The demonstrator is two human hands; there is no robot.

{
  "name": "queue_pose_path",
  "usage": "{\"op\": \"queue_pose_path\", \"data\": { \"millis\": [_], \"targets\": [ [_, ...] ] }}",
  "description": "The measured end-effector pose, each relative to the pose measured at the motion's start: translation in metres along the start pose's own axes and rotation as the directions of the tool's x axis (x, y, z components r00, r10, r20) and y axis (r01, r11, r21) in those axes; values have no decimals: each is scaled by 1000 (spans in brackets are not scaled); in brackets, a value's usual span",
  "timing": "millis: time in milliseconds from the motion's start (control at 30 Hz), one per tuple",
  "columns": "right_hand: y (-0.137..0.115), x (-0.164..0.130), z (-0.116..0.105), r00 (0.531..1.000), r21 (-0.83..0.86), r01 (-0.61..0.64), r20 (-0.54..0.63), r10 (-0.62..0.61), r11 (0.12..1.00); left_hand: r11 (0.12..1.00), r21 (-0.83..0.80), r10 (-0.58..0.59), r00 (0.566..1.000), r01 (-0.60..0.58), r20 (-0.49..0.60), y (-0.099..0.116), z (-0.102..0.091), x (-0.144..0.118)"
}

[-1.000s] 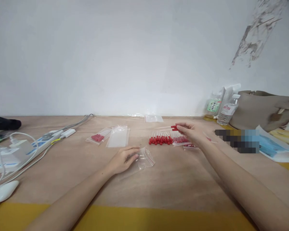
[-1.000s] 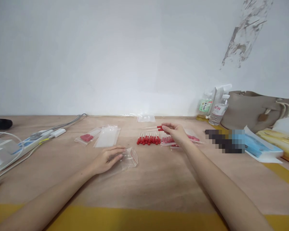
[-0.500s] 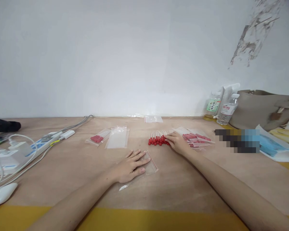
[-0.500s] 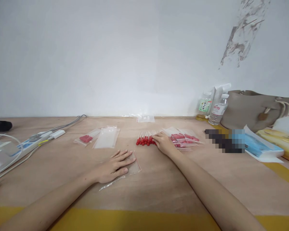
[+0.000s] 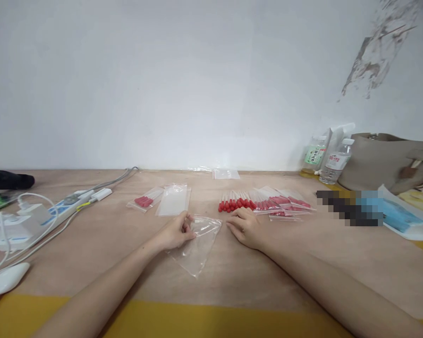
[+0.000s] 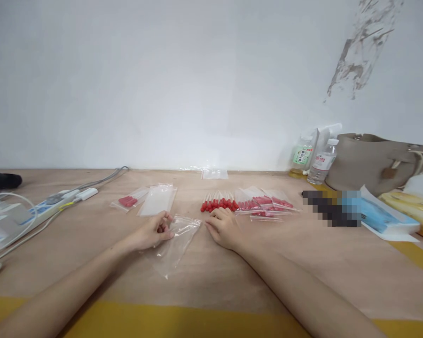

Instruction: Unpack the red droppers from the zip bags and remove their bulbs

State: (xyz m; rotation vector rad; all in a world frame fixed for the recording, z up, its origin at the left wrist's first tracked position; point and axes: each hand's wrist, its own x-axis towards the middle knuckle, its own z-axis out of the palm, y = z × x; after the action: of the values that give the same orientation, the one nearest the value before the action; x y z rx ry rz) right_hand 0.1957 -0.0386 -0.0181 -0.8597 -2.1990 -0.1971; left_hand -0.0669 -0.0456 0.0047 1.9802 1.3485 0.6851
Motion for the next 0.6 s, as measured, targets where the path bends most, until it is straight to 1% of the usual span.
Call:
{"op": "queue_pose_path", "data": {
  "millis": [33,67,100,133,167,233,267,300,367,433,467,533,567,600],
  "targets": [
    [-1,0,0,1000,3,5,9,-5,1000,1000,5,19,996,-19,-81,-2,-4,3],
    [-1,0,0,1000,6,5,9,-5,1000,999,35,36,979,-29,-199,-5,-11,8],
    [0,0,-1,1000,10,-1,3,1,1000,997,81,37,940,-10,-340,-8,-18,15],
    [1,0,-2,1000,14,-9,-5,9,1000,990,136,23,890,43,-455,-11,-27,22],
    [2,0,-2,1000,19,-15,-14,15,1000,973,194,3,839,122,-544,-14,-36,30],
    [4,0,-3,1000,25,-17,-19,18,1000,904,302,-43,767,302,-640,-20,-51,47],
    [4,0,-4,1000,25,-15,-18,15,1000,887,317,-49,752,335,-657,-23,-56,54],
    [5,-1,-4,1000,24,-13,-16,13,1000,870,333,-58,747,363,-663,-26,-59,60],
    [5,-1,-3,1000,18,-11,-16,11,1000,853,345,-76,748,391,-659,-32,-62,69],
    [5,-1,-2,1000,18,-14,-17,14,1000,834,352,-95,739,425,-667,-39,-67,72],
    [5,-1,-2,1000,19,-15,-17,15,1000,829,336,-111,720,447,-685,-43,-71,71],
    [5,-1,-1,1000,23,-13,-10,13,1000,831,261,-162,664,490,-730,-50,-83,67],
    [6,-1,-1,1000,24,-12,-7,12,1000,843,186,-209,625,505,-752,-53,-90,63],
    [6,-1,0,1000,26,-12,-7,12,1000,848,140,-242,608,511,-756,-56,-97,59]
  ]
}}
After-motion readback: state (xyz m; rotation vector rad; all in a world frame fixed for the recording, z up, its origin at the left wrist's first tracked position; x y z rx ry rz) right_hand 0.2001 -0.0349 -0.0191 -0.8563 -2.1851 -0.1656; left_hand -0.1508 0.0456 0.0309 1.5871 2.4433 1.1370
